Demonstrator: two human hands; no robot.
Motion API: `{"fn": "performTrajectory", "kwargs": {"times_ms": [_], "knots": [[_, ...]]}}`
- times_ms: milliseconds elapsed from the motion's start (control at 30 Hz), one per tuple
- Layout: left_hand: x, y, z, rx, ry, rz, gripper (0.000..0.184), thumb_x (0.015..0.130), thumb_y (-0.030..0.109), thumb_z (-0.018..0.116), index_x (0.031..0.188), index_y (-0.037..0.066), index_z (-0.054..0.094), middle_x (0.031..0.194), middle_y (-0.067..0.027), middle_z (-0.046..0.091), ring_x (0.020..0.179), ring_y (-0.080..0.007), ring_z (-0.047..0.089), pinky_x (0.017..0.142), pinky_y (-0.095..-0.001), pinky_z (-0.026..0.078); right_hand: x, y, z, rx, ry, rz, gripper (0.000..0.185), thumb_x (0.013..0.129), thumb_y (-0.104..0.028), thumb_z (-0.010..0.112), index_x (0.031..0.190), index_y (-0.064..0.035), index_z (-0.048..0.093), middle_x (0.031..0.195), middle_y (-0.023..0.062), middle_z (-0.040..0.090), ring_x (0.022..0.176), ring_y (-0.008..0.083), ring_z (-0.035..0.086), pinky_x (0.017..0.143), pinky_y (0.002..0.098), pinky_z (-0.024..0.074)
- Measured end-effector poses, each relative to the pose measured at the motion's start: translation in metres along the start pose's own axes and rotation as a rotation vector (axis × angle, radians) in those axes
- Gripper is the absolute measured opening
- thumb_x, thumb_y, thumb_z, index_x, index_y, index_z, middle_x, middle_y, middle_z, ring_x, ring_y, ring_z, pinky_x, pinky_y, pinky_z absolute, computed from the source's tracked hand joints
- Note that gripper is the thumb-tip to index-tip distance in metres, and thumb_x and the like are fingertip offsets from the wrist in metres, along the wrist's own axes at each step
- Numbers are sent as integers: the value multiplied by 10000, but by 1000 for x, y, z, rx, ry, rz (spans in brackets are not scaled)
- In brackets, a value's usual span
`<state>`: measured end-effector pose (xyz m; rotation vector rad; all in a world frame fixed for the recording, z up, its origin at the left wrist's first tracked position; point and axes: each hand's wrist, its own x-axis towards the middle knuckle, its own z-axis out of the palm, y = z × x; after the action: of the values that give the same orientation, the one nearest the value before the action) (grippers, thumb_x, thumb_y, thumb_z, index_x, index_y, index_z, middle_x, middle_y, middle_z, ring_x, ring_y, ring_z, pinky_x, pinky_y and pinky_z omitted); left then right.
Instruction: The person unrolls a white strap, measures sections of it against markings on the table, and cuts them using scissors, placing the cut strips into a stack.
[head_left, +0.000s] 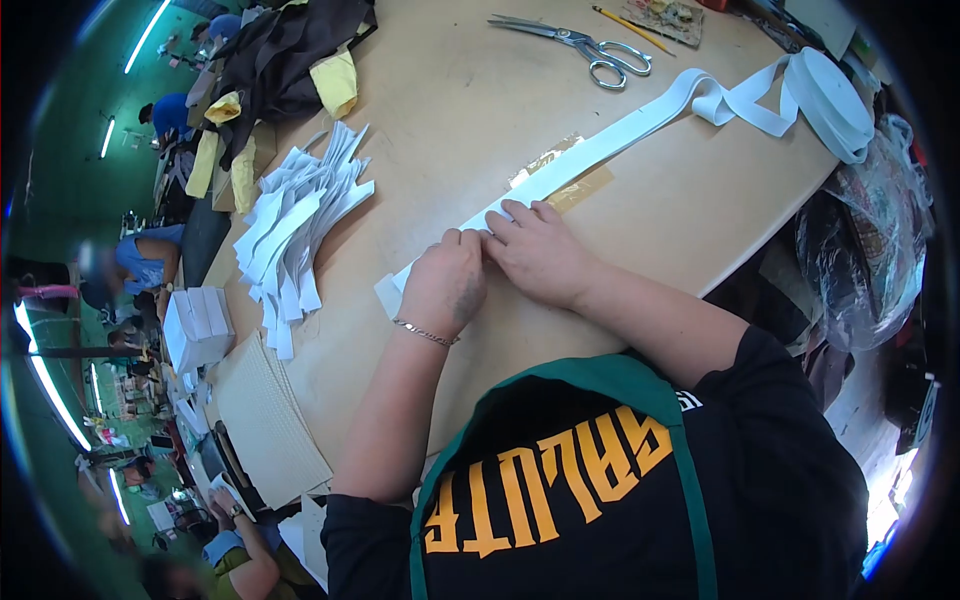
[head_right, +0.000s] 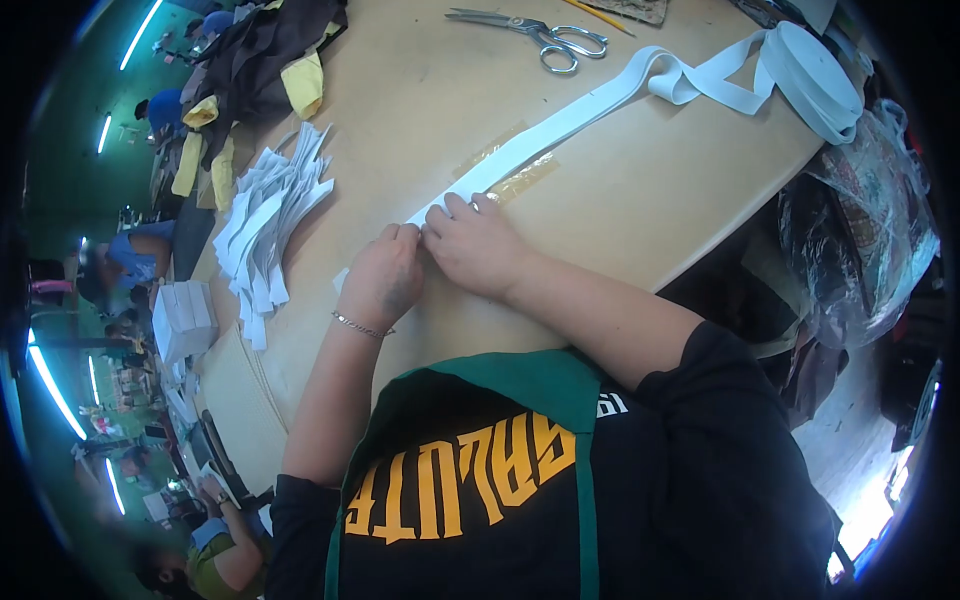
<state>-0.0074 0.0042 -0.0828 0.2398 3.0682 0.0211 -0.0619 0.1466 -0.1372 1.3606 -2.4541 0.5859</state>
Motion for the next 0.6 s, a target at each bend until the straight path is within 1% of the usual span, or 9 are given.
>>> {"fn": "performTrajectory", "kwargs": {"times_ms": [67,167,267,367,433,467,500,533,600], "knots": [[0,-4,-1,-26,18,28,222,766,64,505,980,10,527,840,-136,544,674,-292,597,617,-360,504,0,-1,0,-13,-3,5,218,804,-170,462,937,-55,591,965,81,538,1019,250,475,877,429,385],[0,-7,-4,-32,26,84,378,739,60,533,1112,-1,515,814,-138,529,681,-302,577,635,-377,495,2,-1,-3,17,-120,37,270,817,-167,442,1021,-41,566,1088,104,526,1118,267,441,907,423,354],[2,-9,-1,40,-9,144,412,744,68,534,1147,-13,509,840,-134,526,686,-280,582,635,-354,498,0,3,-9,42,-66,33,255,828,-148,453,1033,-43,563,1089,118,545,1059,248,491,910,405,356],[3,-5,-3,120,-35,170,387,754,67,519,1129,-29,514,875,-137,522,690,-270,584,642,-334,501,16,26,-37,383,-337,201,240,835,-127,487,1050,-47,556,1078,121,564,1016,248,528,899,377,382],[2,-2,-5,142,-85,128,407,751,72,530,1144,-29,499,916,-145,512,731,-275,583,663,-356,495,23,69,-44,559,11,327,232,830,-122,525,1046,-44,553,1053,118,572,997,263,543,880,353,410],[2,0,-6,146,-106,132,408,753,67,520,1147,-33,493,922,-149,513,734,-279,584,663,-358,495,32,110,-38,398,128,271,221,821,-124,546,1023,-35,562,1060,114,571,999,283,543,855,357,431],[2,2,-8,153,-126,135,409,755,62,510,1151,-38,487,928,-154,513,738,-282,585,662,-359,494,43,133,-52,89,151,393,210,814,-135,557,989,-23,581,1041,120,578,983,298,546,849,363,433],[3,3,-9,162,-141,137,410,758,58,500,1154,-43,481,933,-159,514,741,-286,586,661,-360,494,48,163,-53,71,281,515,210,801,-141,571,972,-23,603,1016,133,586,981,313,545,845,371,435],[3,4,-8,128,-140,125,439,748,60,503,1170,-55,459,926,-166,521,701,-284,588,634,-360,494,53,217,-54,-151,80,632,212,771,-160,603,938,-32,626,1002,161,586,962,318,550,837,384,438]]}}
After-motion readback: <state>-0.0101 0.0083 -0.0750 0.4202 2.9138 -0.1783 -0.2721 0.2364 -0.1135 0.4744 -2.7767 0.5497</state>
